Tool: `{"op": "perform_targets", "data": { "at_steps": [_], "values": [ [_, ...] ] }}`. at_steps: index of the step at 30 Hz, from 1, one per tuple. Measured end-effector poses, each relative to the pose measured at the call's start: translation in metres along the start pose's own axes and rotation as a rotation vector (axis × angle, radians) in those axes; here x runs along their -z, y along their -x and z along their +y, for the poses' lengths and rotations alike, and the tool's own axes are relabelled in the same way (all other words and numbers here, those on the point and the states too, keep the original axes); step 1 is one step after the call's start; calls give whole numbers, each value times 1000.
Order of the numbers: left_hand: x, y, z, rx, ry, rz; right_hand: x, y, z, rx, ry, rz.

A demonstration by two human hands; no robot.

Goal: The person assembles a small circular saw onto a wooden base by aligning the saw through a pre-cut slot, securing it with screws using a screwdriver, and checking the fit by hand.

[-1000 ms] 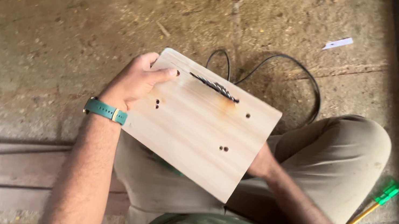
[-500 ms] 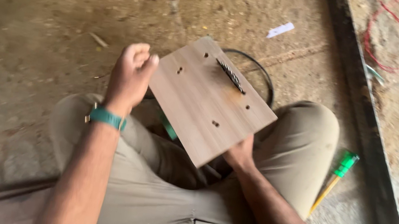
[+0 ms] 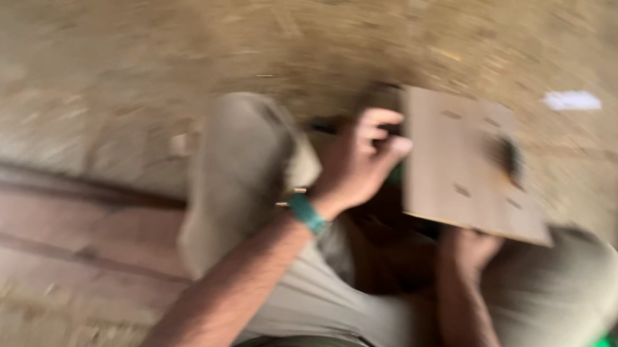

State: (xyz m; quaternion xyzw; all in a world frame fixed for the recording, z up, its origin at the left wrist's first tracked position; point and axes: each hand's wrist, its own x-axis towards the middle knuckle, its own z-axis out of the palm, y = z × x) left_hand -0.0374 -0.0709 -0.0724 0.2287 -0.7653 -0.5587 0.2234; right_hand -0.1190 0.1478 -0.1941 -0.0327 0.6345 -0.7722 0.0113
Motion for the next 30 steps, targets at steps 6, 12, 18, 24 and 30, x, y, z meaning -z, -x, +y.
{"op": "perform_targets", "data": {
  "at_steps": [6, 12, 18, 24, 30],
  "values": [
    [86, -4, 28, -49, 75, 42, -19, 0, -19, -244, 169, 3],
    [191, -39, -3, 42, -128, 308, -35, -8, -31, -177, 215, 32],
    [240, -105, -75, 226, -503, -68, -36, -8, -39, -277, 361, -33],
    [217, -146, -159, 313, -581, -304, -34, -18, -33, -324, 487, 1],
    [204, -155, -188, 302, -693, -342, -32, -20, -23, -310, 313, -21]
  ]
}}
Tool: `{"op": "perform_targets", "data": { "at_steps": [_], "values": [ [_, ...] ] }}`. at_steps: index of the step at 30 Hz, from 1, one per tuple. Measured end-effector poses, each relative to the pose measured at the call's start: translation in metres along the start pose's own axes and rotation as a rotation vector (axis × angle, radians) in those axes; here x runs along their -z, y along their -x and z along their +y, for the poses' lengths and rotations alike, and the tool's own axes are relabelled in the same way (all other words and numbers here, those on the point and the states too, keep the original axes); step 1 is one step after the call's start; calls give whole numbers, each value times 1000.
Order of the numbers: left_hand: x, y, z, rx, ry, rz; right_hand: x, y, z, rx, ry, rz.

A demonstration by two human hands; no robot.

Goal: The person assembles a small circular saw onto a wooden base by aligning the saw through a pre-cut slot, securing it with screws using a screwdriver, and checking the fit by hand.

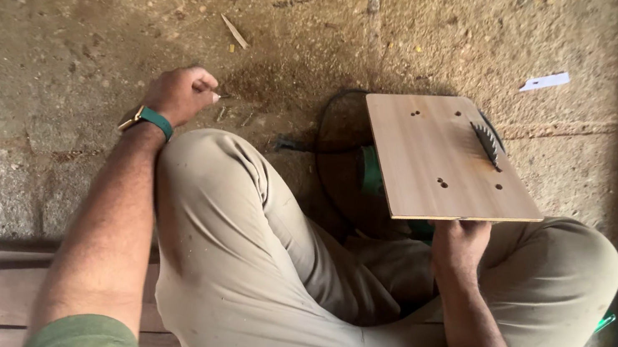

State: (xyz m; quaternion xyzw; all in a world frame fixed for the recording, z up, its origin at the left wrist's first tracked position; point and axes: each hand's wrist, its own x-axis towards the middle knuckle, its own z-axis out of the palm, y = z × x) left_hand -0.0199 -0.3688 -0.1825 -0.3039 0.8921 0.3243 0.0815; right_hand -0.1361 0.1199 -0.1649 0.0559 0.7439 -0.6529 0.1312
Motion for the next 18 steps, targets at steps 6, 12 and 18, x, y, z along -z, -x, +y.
{"op": "perform_targets", "data": {
  "at_steps": [6, 12, 18],
  "values": [
    [-6, -7, 1, -92, -150, -23, -1, 3, -5, 14, 88, -3],
    [-18, -14, -15, -188, -213, 38, -2, 1, -4, -25, 145, 12],
    [2, -4, 31, -280, 12, 114, 9, 7, -11, 42, 176, -93]
  ]
}}
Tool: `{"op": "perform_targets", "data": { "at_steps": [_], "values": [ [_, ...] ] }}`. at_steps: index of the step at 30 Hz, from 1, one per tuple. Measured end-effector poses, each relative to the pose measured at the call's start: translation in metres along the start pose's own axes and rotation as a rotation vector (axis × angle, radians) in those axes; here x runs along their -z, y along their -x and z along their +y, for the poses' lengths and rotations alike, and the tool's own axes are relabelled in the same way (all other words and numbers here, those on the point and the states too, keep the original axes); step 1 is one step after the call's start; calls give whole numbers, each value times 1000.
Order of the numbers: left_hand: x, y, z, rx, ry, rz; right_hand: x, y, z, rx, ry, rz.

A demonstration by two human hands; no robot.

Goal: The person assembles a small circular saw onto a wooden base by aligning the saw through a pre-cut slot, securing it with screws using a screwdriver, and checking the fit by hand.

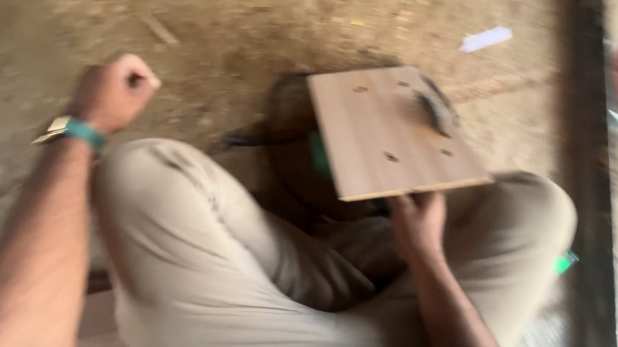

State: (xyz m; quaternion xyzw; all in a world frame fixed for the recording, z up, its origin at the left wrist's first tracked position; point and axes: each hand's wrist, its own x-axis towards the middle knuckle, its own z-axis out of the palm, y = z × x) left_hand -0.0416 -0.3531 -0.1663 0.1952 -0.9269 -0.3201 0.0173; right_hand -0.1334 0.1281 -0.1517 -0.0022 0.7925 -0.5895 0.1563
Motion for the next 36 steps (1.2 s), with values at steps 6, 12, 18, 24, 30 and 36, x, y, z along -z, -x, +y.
{"op": "perform_targets", "data": {
  "at_steps": [6, 12, 18, 24, 30, 36],
  "values": [
    [29, 50, 159, 74, 248, -62, 35, 52, -36, -9, 209, -39],
    [-38, 158, 298, -309, 555, -23, 64, 111, -34, -51, -152, -115],
    [-99, 201, 332, -86, 653, -62, 73, 114, -17, -83, -229, -287],
    [-118, 213, 329, -296, 534, -29, 72, 113, -22, -80, -69, -325],
    [-116, 216, 332, -315, 467, 56, 67, 114, -26, -97, -72, -336],
    [-97, 215, 328, -315, 504, 52, 64, 107, -21, -100, -20, -360]
  ]
}}
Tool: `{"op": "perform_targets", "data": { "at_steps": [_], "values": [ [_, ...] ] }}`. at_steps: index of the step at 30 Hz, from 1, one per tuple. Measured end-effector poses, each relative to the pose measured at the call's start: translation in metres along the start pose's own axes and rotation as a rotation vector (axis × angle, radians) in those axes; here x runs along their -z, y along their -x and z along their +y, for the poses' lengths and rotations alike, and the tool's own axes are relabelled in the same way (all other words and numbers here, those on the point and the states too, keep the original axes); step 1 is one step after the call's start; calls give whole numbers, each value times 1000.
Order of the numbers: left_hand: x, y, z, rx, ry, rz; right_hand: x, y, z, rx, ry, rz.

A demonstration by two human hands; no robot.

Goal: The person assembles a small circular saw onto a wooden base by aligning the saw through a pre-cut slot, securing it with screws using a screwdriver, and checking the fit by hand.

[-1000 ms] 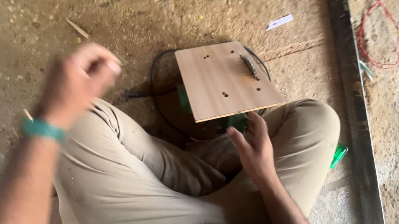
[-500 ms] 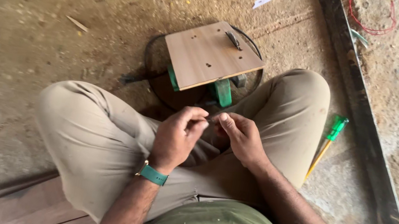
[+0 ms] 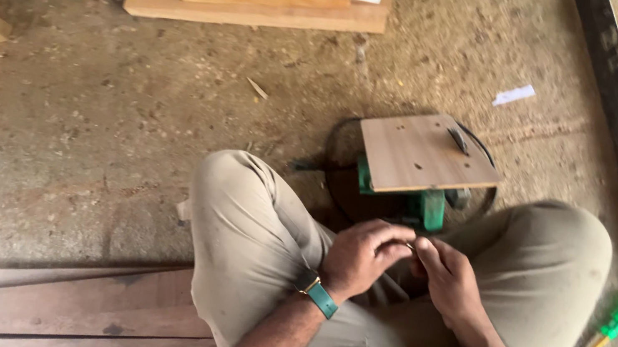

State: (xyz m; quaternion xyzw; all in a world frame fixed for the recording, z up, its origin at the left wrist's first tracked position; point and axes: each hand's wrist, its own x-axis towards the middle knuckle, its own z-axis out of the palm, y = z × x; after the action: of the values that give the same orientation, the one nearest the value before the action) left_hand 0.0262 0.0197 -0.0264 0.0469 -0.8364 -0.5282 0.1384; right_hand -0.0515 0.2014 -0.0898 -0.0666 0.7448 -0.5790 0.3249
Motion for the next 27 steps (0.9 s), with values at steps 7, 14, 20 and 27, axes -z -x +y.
{"op": "perform_targets", "data": {
  "at_steps": [7, 14, 20, 27],
  "values": [
    [5, 0, -9, 47, 108, -31, 0, -6, 17, 6, -101, -52],
    [4, -1, -24, 205, 300, -127, 8, -13, 31, 31, -270, -139],
    [-5, 2, -38, 123, 453, -152, 11, -15, 37, -18, -288, -194],
    [-6, 0, -43, 219, 512, -159, 10, -14, 25, -41, -284, -207]
  ]
}}
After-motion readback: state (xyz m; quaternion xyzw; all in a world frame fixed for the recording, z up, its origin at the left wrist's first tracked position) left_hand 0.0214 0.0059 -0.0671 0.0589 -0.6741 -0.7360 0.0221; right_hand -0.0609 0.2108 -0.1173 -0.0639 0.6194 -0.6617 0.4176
